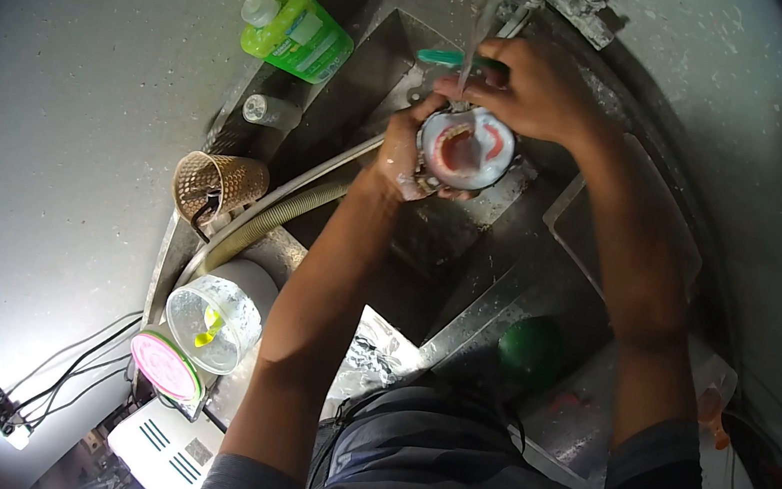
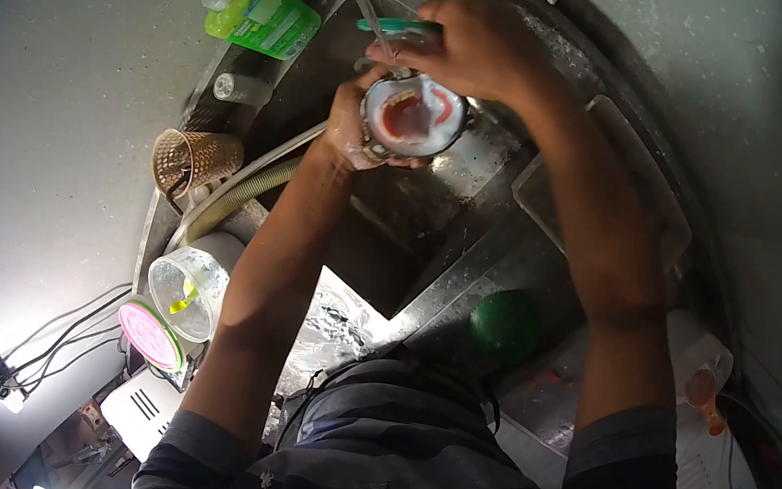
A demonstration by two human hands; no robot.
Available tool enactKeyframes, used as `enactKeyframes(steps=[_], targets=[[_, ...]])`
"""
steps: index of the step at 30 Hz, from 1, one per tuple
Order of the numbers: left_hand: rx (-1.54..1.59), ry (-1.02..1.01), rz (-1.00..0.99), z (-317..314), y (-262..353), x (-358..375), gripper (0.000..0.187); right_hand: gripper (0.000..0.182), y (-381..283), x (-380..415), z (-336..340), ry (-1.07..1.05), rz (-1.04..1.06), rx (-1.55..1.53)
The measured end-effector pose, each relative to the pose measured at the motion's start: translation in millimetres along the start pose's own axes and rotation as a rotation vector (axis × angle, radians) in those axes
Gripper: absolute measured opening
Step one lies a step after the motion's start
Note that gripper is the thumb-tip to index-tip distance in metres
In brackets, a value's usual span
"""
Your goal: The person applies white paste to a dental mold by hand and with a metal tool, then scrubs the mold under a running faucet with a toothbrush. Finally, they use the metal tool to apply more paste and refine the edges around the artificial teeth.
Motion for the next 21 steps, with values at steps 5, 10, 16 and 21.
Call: enactKeyframes(steps=[5,10,16,21], targets=[[0.338,-0.322,-0.071,-31,-10,-21,0.075,0.024,3,15,6,0.346,-0.115,-0.238],[0.505,-0.164,-0.378,-30,16,-17,0.092,0.049,-46,31,-9,0.283,0.135,-1.370],[0.647,-0.370,-0.387,-17,30,-23,0.059,0.070,-78,54,-46,0.240,0.257,0.210],[0.512,-0.010,-0.526,12,26,-13,0.053,0.076,-85,70,-35,0.205,0.299,0.045]])
Point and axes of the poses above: each hand's wrist, its own x-axis away from the middle knuckle, its own z-axis out of the back of the hand, y = z × x, the point moved 9 cm from there along -x, towards the middle knuckle, and after that the axes turned 9 degrees about z, right-handed, at the moved point
